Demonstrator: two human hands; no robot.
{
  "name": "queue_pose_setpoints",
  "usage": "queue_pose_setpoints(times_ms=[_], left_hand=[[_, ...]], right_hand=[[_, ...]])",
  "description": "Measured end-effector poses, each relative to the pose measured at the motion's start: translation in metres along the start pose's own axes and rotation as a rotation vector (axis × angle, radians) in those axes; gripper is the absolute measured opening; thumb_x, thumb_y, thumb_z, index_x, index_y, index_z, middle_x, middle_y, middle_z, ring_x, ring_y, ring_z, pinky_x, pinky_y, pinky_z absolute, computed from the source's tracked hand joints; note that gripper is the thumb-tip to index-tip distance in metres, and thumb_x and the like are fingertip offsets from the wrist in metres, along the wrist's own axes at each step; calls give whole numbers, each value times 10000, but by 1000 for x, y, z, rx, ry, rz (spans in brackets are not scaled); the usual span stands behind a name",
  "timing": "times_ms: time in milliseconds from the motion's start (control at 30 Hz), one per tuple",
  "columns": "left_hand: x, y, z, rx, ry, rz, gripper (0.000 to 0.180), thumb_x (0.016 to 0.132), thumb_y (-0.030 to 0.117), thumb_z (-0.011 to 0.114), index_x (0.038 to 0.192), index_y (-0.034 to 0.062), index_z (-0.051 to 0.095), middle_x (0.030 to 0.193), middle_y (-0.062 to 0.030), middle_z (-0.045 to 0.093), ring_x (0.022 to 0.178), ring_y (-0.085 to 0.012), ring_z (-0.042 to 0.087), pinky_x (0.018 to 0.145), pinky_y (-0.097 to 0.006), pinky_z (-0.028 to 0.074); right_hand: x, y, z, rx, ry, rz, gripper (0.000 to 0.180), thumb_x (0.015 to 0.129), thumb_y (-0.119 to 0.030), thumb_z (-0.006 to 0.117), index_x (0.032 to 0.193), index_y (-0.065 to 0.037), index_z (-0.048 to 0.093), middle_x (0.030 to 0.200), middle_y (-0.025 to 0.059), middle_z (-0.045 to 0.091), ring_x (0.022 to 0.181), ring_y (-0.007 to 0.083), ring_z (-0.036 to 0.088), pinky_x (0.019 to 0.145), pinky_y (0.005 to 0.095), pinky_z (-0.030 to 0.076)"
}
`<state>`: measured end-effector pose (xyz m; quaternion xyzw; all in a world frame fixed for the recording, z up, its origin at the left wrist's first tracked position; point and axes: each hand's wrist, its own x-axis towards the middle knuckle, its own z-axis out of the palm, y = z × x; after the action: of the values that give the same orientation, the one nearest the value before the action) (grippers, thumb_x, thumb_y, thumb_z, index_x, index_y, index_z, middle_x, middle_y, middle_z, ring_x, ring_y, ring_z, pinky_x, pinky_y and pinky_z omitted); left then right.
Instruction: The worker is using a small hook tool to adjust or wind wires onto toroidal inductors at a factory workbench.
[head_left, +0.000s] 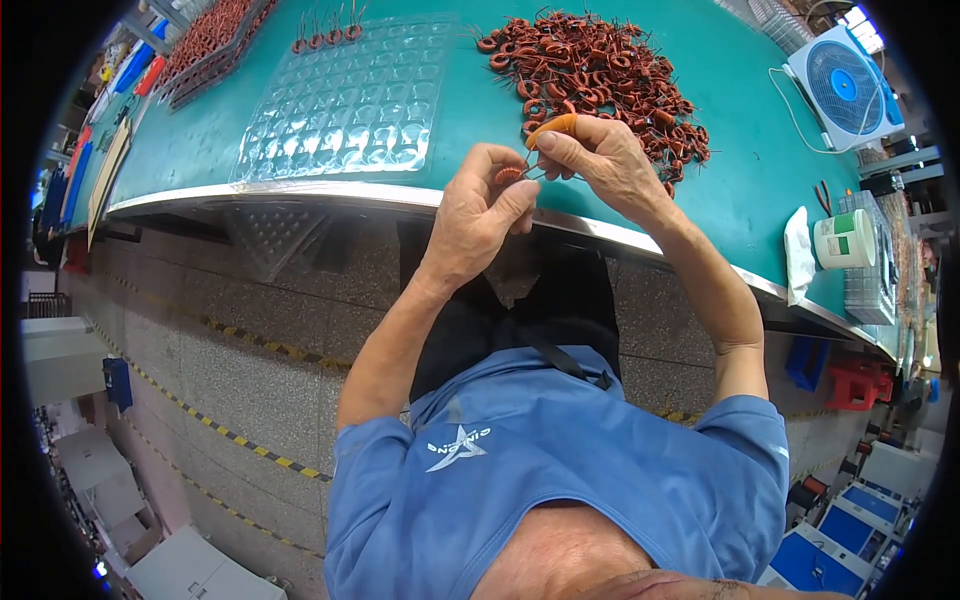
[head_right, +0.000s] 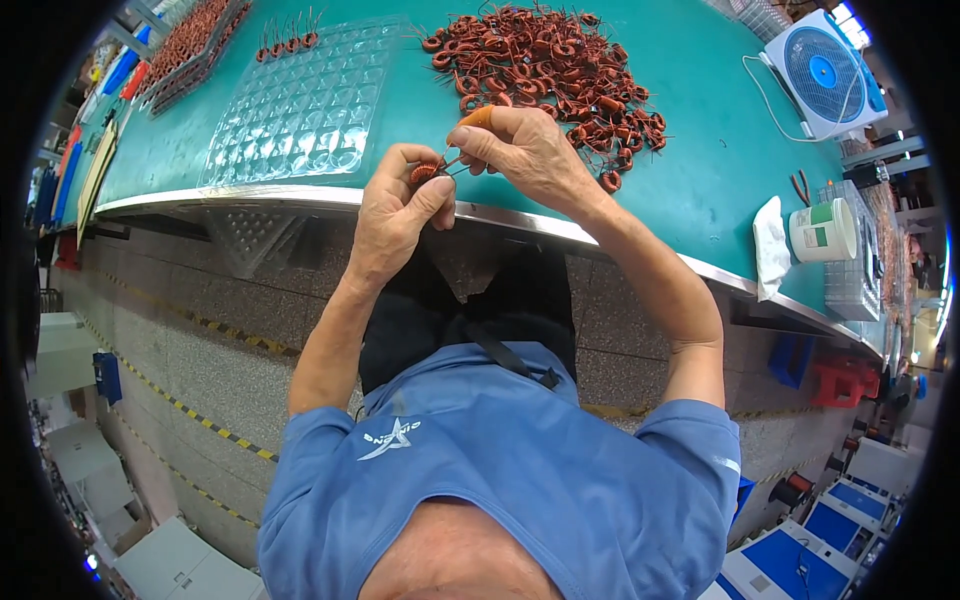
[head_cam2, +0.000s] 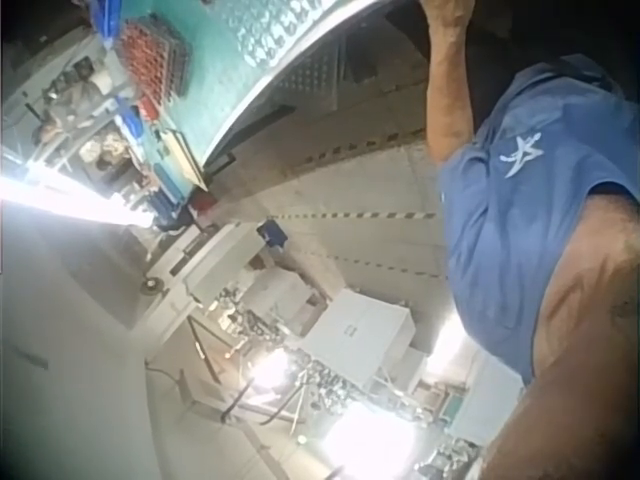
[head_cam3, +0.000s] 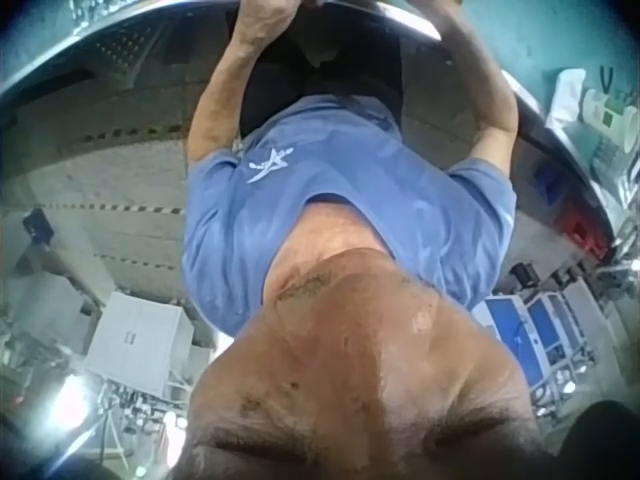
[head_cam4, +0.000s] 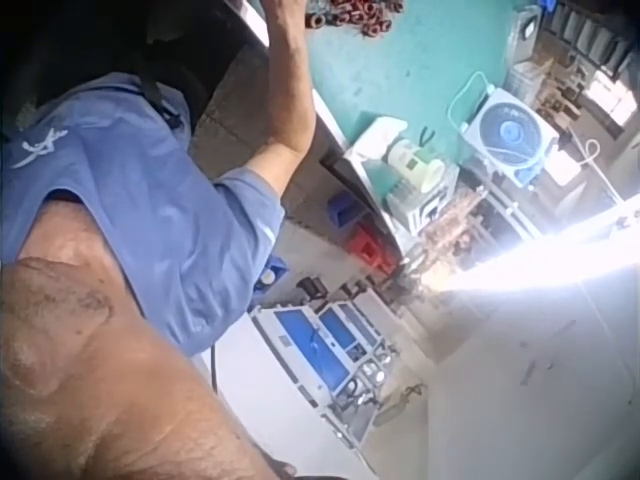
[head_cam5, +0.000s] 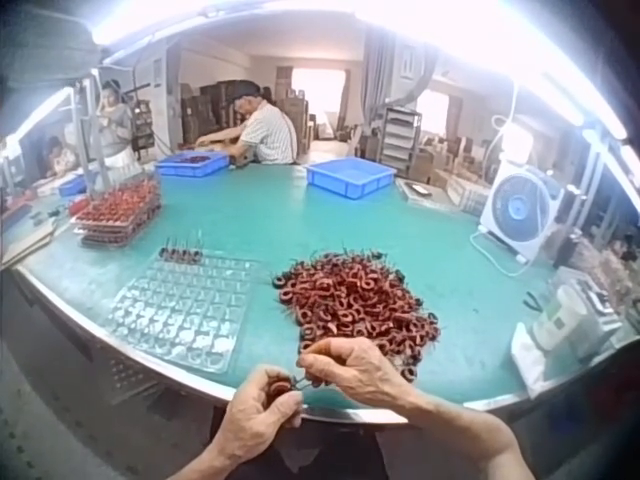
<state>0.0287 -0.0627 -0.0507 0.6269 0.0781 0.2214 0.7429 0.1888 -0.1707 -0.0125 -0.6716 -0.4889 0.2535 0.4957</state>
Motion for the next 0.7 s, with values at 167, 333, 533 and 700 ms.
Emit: queue_pose_setpoints(times_ms=[167, 333, 533, 700], left_hand=[[-1, 0, -1, -24, 7, -11, 247, 932, 150, 622, 1076, 7, 481, 771, -39, 568, 633, -90, 566, 571, -218, 460], [0, -2, -2, 3, -2, -43, 243, 934, 148, 614, 1079, 11, 477, 771, -35, 562, 633, -88, 560, 568, -219, 453], [-1, -7, -1, 0, -19, -89, 252, 934, 149, 609, 1093, 15, 467, 787, -35, 560, 643, -88, 561, 576, -224, 451], [0, -9, -1, -1, -22, -104, 255, 934, 155, 612, 1091, 14, 470, 786, -34, 562, 644, -88, 564, 576, -223, 455]], right_hand=[[2, 0, 0, -6, -15, -9, 353, 944, -336, 600, 979, 3, 691, 743, 55, 671, 704, 112, 643, 641, 262, 511], [2, 4, -2, -7, -62, 51, 343, 953, -315, 603, 1030, 12, 671, 803, 42, 673, 732, 95, 625, 672, 235, 505], [0, 10, 0, 29, -37, 75, 369, 931, -327, 624, 991, 33, 679, 778, 76, 678, 730, 116, 645, 663, 266, 521], [1, 11, -2, 19, -67, 127, 364, 941, -329, 615, 1023, 22, 670, 799, 62, 677, 741, 101, 635, 678, 248, 518]])
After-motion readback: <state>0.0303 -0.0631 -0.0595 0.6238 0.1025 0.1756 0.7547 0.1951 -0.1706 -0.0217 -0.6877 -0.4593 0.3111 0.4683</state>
